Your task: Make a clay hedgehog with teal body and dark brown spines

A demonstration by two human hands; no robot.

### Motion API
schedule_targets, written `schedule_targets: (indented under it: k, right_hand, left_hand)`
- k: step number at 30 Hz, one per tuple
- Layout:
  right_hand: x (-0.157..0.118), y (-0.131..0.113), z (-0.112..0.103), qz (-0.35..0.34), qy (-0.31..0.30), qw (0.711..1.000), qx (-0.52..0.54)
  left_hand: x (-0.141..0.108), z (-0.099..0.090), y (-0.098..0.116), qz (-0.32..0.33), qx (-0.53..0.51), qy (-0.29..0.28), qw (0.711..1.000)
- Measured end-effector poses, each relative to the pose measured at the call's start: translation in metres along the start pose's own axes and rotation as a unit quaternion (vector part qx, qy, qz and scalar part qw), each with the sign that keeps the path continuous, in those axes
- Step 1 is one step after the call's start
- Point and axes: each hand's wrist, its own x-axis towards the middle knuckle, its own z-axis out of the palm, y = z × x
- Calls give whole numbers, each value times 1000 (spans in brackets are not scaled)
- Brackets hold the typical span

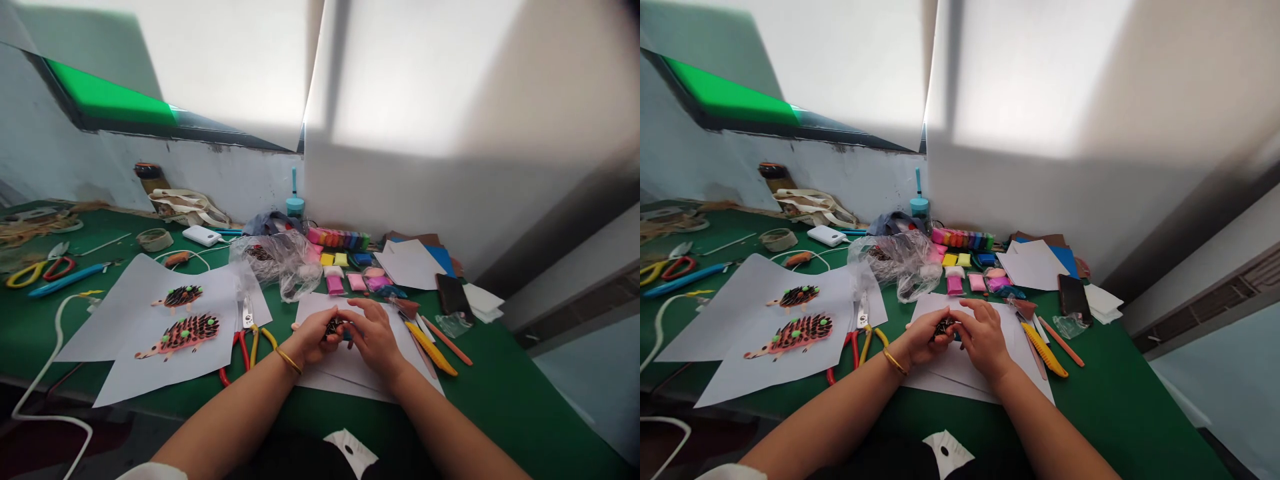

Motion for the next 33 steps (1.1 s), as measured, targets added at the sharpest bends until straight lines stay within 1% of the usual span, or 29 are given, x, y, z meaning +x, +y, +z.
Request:
schedule_targets:
  k: [4, 7, 9, 11, 13, 15, 16, 18, 20, 23, 26, 27, 28, 29, 31, 33]
  right_hand:
    - [2, 2, -2, -19, 0, 1000, 20]
    - [4, 2, -2, -28, -8, 998, 54]
    - [5, -1, -2, -25, -12, 996, 85]
    - [5, -4, -1, -11, 6, 992, 123]
    - [4, -4, -1, 20, 38, 986, 163]
    - [1, -2, 0, 81, 56, 974, 202]
    - [-1, 1, 1, 127, 53, 965, 223]
    - [-4, 7, 3, 227, 38, 936, 267]
    - [-6, 13, 5, 292, 36, 908, 298]
    - [-9, 21, 7, 311, 34, 893, 323]
    - [-11, 24, 9, 322, -18, 871, 370]
    - [-11, 25, 9, 321, -34, 869, 375]
    - [-11, 25, 9, 309, -46, 876, 367]
    - [-11, 24, 8, 285, -56, 893, 345]
    - [-10, 24, 7, 211, -66, 937, 269]
    - [-9, 23, 7, 138, -73, 968, 195]
  left_hand:
    - [-1, 3, -2, -20, 31, 13, 999]
    - [-1, 4, -3, -18, 61, 18, 998]
    - [-1, 3, -4, -13, 78, 12, 997]
    - [-2, 2, -4, -11, 89, -6, 996]
    - [-2, 0, -3, -9, 92, -27, 995]
    - [-2, -2, 0, 2, 87, -32, 996]
    - [-2, -3, 1, 17, 79, -22, 996]
    - [0, -4, 4, 56, 59, 11, 997]
    - [2, -5, 7, 98, 44, 51, 993]
    - [4, -5, 9, 139, 41, 97, 985]
    - [6, -6, 9, 152, 36, 116, 981]
    - [7, -6, 9, 152, 34, 120, 981]
    - [7, -7, 8, 152, 31, 124, 980]
    - [8, -7, 8, 151, 29, 129, 980]
    - [9, -9, 8, 147, 24, 137, 979]
    - [9, -9, 7, 145, 20, 140, 979]
